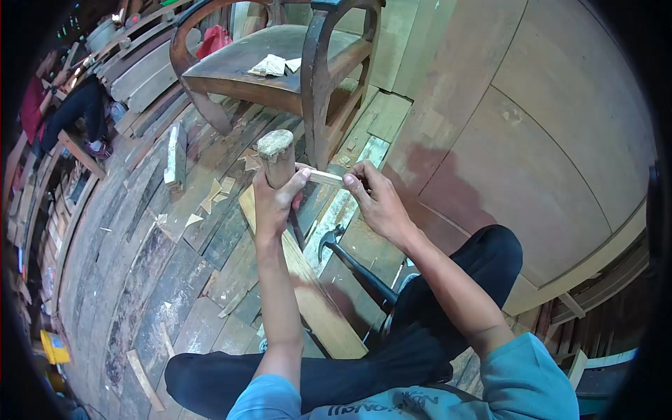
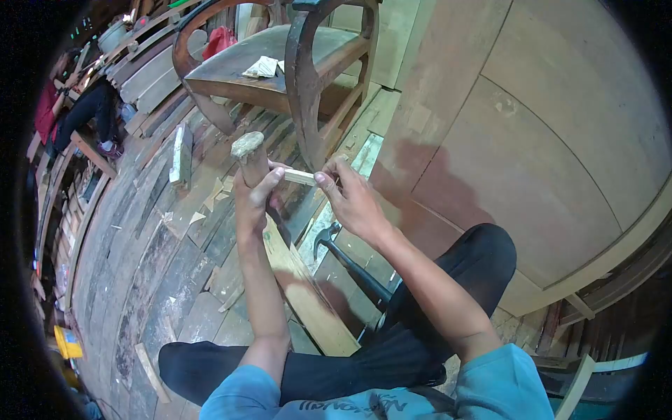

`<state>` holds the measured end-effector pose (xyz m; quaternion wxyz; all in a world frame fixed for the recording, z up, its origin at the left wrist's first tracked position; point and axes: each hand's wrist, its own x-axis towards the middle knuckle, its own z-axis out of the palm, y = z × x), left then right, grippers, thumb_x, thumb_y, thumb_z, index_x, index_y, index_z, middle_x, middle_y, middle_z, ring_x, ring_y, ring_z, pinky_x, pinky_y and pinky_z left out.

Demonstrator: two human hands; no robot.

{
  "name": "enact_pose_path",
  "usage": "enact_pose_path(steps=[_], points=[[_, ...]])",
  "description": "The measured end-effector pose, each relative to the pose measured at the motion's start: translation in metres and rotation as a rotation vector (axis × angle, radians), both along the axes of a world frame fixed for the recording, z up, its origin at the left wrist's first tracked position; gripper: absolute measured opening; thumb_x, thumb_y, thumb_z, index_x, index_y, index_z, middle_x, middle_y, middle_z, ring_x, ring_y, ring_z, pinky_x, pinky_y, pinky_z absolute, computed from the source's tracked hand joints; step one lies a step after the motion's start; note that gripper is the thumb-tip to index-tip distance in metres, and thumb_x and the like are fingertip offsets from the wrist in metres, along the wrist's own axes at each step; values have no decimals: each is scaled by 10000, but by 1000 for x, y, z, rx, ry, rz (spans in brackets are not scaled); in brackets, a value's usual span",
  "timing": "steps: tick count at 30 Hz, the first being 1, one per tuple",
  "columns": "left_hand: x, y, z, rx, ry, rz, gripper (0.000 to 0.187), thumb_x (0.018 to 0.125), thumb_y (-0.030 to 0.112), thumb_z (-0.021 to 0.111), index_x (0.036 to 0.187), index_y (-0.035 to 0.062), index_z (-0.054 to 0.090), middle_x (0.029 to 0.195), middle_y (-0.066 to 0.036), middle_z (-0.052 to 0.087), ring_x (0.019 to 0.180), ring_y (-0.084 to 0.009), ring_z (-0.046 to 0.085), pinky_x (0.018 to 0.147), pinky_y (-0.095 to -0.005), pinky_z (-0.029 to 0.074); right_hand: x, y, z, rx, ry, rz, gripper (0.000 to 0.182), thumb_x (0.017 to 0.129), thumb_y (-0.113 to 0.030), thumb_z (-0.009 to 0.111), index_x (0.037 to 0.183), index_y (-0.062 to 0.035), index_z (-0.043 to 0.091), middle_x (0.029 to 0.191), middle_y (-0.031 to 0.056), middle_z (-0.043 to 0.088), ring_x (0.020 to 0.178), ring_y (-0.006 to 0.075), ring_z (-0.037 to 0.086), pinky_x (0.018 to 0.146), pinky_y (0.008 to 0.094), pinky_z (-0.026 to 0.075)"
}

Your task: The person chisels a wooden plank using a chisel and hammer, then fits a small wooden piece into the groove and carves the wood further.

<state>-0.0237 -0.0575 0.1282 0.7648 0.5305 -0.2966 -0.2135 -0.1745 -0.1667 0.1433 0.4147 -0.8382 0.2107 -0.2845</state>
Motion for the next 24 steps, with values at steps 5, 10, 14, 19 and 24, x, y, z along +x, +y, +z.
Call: enact_pose_path(steps=[5, 10, 14, 19, 24], points=[[23, 9, -4, 237, -61, -10, 290, 719, 199, 756, 879, -10, 636, 611, -21, 571, 429, -79, 467, 394, -230, 344, 13, -5, -40, -70, -11, 54, 310, 939, -290, 530, 1115, -35, 549, 886, 134, 581, 811, 241, 571, 742, 377, 449], [58, 37, -14, 358, -65, 285, 347, 696, 259, 763, 851, -10, 607, 621, -24, 558, 396, -76, 429, 369, -229, 316, 42, 3, -97, 378, 543, 140, 326, 962, -243, 465, 1025, 39, 615, 693, 121, 595, 630, 218, 593, 646, 388, 465], [82, 55, -25, 145, 35, 374, 288, 724, 223, 769, 802, 22, 579, 590, -25, 556, 371, -79, 432, 353, -230, 309, 71, 12, -212, 378, 696, 259, 308, 965, -267, 476, 1041, -4, 618, 637, 63, 573, 535, 146, 535, 531, 324, 446], [83, 53, -50, 104, 72, 374, 265, 749, 243, 755, 742, 73, 552, 562, 1, 506, 380, -66, 418, 351, -215, 299, 97, 31, -287, 274, 666, 150, 366, 905, -298, 501, 970, 43, 614, 921, 327, 606, 919, 461, 580, 835, 458, 458], [68, 32, -91, -93, 183, 336, 269, 752, 207, 742, 786, 62, 518, 588, -4, 479, 386, -89, 421, 354, -233, 331, 94, 50, -257, 153, 611, 64, 286, 858, -195, 540, 1027, 32, 587, 1006, 312, 569, 1010, 447, 546, 879, 447, 445]])
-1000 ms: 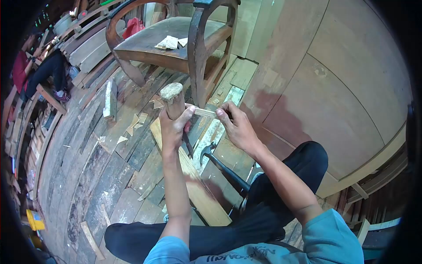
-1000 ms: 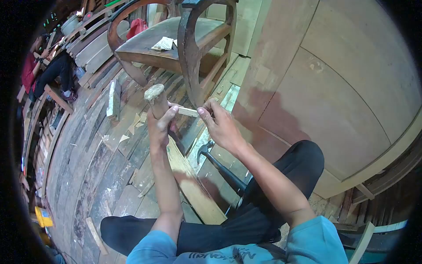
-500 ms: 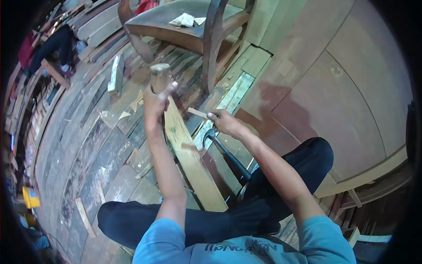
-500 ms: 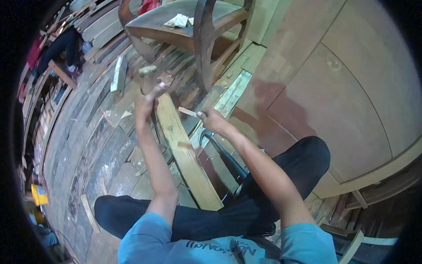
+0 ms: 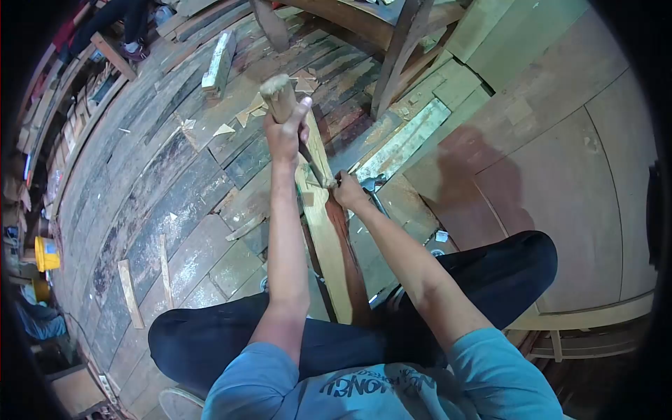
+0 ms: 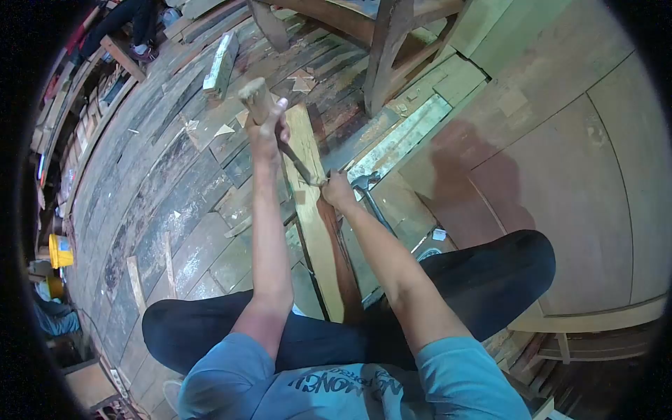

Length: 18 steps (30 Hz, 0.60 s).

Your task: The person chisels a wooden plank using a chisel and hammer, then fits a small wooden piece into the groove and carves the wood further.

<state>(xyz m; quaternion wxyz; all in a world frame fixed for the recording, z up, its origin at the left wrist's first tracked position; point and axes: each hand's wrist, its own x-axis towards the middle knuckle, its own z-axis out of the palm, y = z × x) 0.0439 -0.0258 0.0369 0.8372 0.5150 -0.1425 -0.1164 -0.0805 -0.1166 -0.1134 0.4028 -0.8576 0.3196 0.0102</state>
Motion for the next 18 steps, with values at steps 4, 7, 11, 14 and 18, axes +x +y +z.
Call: enact_pose_path(steps=[4, 7, 11, 14, 18], points=[[-5, -10, -34, -133, -74, -62, 218, 763, 137, 719, 697, 49, 531, 516, 5, 472, 362, -87, 412, 353, -234, 300, -10, -5, -10, -8, -24, -3, 282, 810, -84, 565, 1081, -8, 569, 1069, 283, 525, 1054, 430, 519, 912, 436, 432], [-5, -12, -48, -71, -124, -93, 211, 767, 125, 710, 690, 48, 530, 508, 5, 468, 360, -87, 412, 351, -240, 295, -16, -7, -13, 22, -47, 9, 302, 811, -100, 596, 1105, -39, 575, 1078, 276, 535, 1039, 417, 530, 903, 429, 438], [-10, -15, -52, -75, -129, -109, 209, 759, 116, 689, 686, 50, 505, 494, 2, 443, 350, -95, 387, 349, -247, 279, -18, -7, -10, 56, -55, -26, 296, 809, -119, 616, 1094, -39, 598, 1074, 262, 555, 1041, 409, 538, 898, 428, 440], [-14, -17, -54, -21, -149, -89, 205, 758, 127, 664, 692, 50, 486, 479, -2, 413, 342, -102, 363, 347, -248, 265, -15, -10, -20, 51, -104, -20, 242, 818, -114, 608, 1040, -17, 619, 993, 252, 598, 969, 389, 580, 844, 420, 457], [-12, -15, -62, 6, -159, -67, 198, 756, 122, 661, 719, 44, 483, 495, -5, 413, 342, -101, 360, 339, -243, 265, -15, -12, -12, 14, -194, 20, 171, 823, -89, 589, 942, 18, 647, 848, 235, 644, 838, 368, 632, 761, 404, 478]])
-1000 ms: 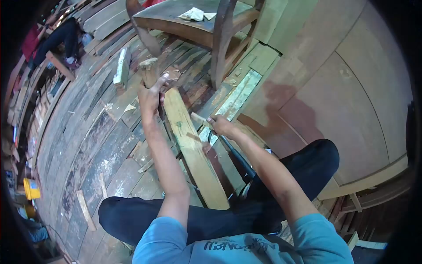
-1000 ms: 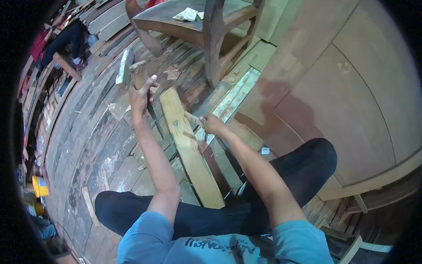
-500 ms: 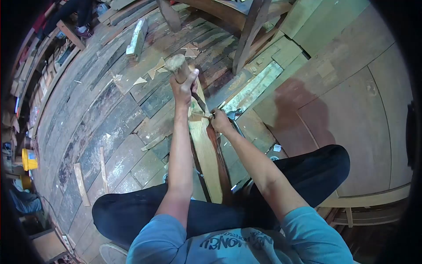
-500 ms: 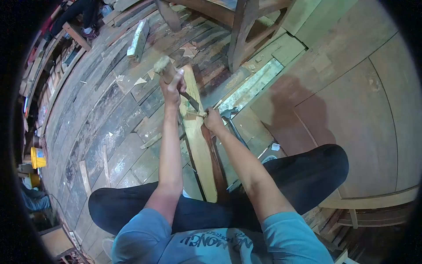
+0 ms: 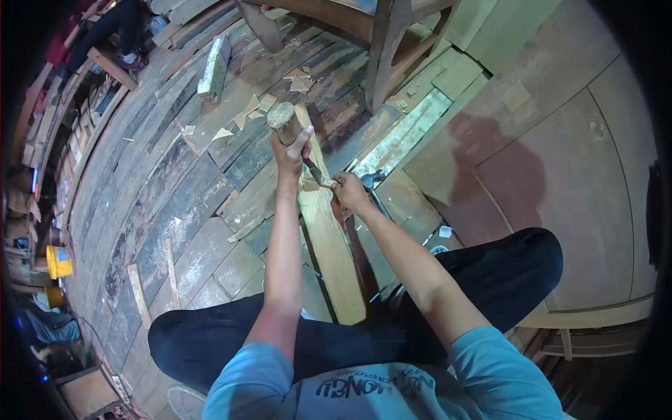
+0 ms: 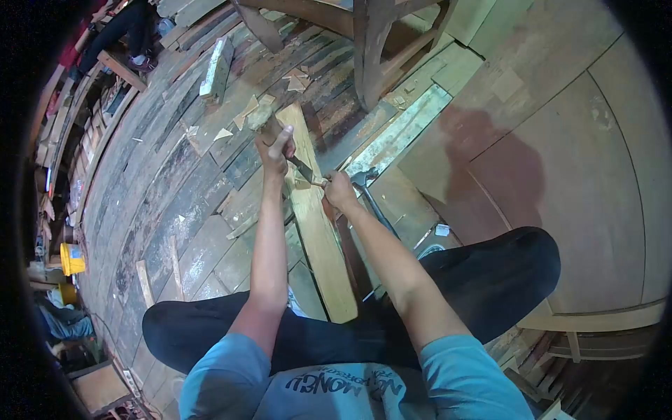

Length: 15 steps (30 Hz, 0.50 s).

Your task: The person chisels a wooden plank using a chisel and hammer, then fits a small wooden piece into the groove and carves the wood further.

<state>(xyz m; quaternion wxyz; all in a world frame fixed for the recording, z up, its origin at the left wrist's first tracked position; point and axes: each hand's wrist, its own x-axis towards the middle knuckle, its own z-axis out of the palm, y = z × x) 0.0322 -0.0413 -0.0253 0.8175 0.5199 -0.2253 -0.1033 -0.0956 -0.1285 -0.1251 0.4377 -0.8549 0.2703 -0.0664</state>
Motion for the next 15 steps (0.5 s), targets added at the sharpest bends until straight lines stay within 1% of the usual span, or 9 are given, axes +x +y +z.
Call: enact_pose_path(steps=[1, 3, 4, 6, 8, 10, 12, 15], points=[[1, 2, -2, 4, 1, 1, 198, 756, 122, 661, 719, 44, 483, 495, -5, 413, 342, -101, 360, 339, -243, 265, 0, 0, -1, 4, 1, 1, 171, 823, -89, 589, 942, 18, 647, 848, 235, 644, 838, 368, 632, 761, 404, 478], [4, 5, -4, -121, 76, 0, 215, 743, 83, 720, 736, 39, 510, 521, -5, 458, 374, -95, 415, 344, -247, 288, 3, -2, -3, 48, 8, 3, 169, 816, -91, 592, 930, 18, 654, 857, 241, 642, 855, 374, 628, 776, 409, 475], [5, 5, -4, -136, 57, 18, 208, 748, 80, 705, 748, 32, 503, 520, -9, 445, 365, -97, 400, 342, -240, 281, 4, -2, -2, 50, 5, 4, 169, 816, -91, 592, 930, 18, 654, 857, 241, 642, 855, 374, 628, 776, 409, 475], [6, 8, -5, -138, 58, 26, 198, 754, 75, 691, 744, 31, 498, 517, -9, 439, 360, -96, 389, 340, -241, 279, 4, -1, -2, 62, -15, -4, 191, 793, -85, 601, 947, 16, 653, 918, 267, 624, 916, 402, 598, 820, 441, 460], [6, 9, -6, -145, 66, 46, 179, 772, 71, 654, 730, 32, 484, 506, -12, 424, 347, -97, 365, 336, -244, 280, 7, -1, -1, 74, 8, -11, 191, 794, -84, 598, 941, 24, 652, 925, 273, 619, 929, 402, 592, 827, 441, 455], [8, 9, -6, -181, 84, 32, 183, 772, 77, 654, 728, 32, 482, 503, -13, 421, 346, -99, 364, 335, -245, 281, 8, -1, -5, 87, 35, -16, 191, 794, -83, 596, 936, 32, 652, 931, 279, 614, 942, 403, 586, 833, 440, 451], [8, 10, -6, -212, 96, 27, 193, 769, 92, 660, 721, 33, 483, 500, -18, 421, 342, -103, 361, 332, -246, 285, 9, 0, -15, -5, -43, -44, 155, 800, -88, 588, 890, 22, 650, 816, 247, 634, 832, 377, 627, 770, 417, 472], [9, 10, -7, -170, 70, 21, 194, 765, 94, 663, 716, 33, 486, 500, -18, 422, 340, -102, 360, 332, -245, 286, 10, -2, -14, 10, -38, -28, 134, 795, -80, 592, 858, 26, 641, 789, 247, 625, 800, 374, 621, 744, 416, 469]])
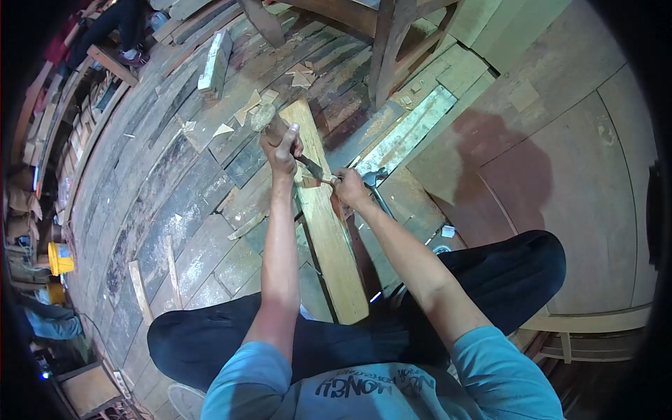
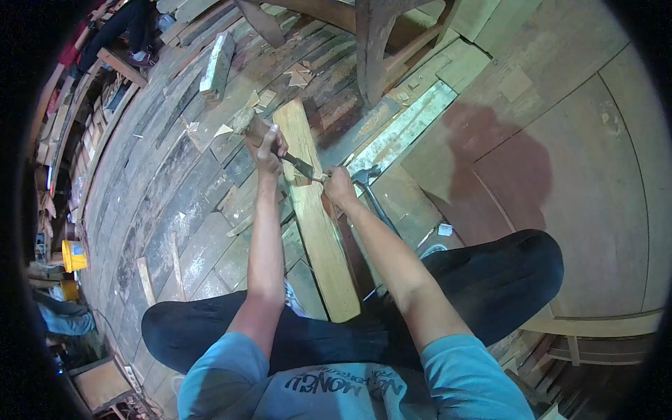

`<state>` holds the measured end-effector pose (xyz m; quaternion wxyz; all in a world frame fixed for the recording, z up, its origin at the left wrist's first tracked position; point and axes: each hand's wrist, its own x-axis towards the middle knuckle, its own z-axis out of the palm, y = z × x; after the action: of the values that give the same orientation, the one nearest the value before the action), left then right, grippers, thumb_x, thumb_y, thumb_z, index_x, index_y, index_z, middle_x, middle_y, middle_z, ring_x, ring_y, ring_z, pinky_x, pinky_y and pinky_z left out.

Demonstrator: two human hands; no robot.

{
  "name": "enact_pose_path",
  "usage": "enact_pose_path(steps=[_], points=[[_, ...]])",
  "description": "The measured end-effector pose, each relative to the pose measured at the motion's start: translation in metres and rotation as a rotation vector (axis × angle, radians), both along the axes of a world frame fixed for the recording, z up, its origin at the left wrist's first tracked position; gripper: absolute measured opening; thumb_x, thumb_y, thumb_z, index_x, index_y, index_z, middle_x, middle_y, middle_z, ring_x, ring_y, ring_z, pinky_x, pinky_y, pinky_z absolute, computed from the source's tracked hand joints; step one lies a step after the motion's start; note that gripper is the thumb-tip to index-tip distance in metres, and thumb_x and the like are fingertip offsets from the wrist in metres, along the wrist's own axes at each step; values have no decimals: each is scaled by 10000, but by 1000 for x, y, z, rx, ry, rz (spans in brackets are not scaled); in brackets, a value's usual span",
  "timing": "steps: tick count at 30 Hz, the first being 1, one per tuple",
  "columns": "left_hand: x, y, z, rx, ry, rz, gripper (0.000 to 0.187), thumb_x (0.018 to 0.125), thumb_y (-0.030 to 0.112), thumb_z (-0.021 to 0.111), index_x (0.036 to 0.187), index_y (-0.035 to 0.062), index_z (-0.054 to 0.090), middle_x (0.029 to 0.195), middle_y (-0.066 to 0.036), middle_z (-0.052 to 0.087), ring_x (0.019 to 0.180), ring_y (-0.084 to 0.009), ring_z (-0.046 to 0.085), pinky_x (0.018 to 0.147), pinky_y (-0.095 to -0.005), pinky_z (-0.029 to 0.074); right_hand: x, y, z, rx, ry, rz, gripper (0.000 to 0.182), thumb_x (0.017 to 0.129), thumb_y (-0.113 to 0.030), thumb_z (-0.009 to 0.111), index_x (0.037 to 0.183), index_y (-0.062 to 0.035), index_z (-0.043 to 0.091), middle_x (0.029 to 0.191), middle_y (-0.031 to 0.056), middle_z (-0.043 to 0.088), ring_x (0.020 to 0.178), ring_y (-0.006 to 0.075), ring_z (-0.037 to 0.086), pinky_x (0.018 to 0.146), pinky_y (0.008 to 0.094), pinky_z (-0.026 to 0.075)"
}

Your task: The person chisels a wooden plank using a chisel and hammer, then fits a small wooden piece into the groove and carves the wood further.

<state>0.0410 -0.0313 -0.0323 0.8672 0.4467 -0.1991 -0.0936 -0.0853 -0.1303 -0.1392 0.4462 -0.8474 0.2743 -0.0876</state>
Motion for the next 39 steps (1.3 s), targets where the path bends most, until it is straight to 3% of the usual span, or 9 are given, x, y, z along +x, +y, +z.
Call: enact_pose_path(steps=[8, 18, 21, 28, 39], points=[[-1, 1, 4, 0, 14, 9, 190, 762, 83, 655, 703, 37, 481, 504, -15, 427, 345, -99, 362, 336, -244, 277, 1, 0, 1, -21, -48, 24, 133, 791, -85, 605, 849, 31, 637, 773, 251, 617, 773, 382, 611, 726, 417, 465], [6, 4, -4, -53, 12, -55, 205, 755, 78, 655, 666, 51, 472, 506, -5, 411, 352, -98, 356, 342, -248, 262, 8, 0, 8, -27, 40, 6, 232, 789, -121, 627, 965, 27, 658, 908, 266, 638, 906, 382, 625, 808, 401, 476], [4, 1, -3, 8, -46, -43, 209, 748, 81, 660, 661, 50, 473, 507, 4, 403, 350, -98, 353, 344, -250, 260, 5, 5, 34, 45, 54, -11, 248, 784, -133, 645, 975, 25, 660, 921, 268, 637, 927, 382, 623, 813, 408, 475], [8, -1, -4, -21, -11, 16, 194, 758, 103, 645, 719, 37, 466, 496, -8, 405, 340, -97, 337, 329, -241, 262, 9, 2, 11, 23, 14, -72, 237, 769, -122, 641, 962, 13, 670, 918, 269, 636, 919, 383, 623, 813, 412, 477], [10, -12, -5, 98, -110, 90, 176, 765, 43, 669, 755, 6, 497, 546, -18, 471, 381, -102, 442, 341, -243, 336, 34, -9, 18, 108, -69, -54, 214, 750, -54, 616, 945, 23, 664, 896, 257, 641, 877, 372, 635, 777, 395, 487]])
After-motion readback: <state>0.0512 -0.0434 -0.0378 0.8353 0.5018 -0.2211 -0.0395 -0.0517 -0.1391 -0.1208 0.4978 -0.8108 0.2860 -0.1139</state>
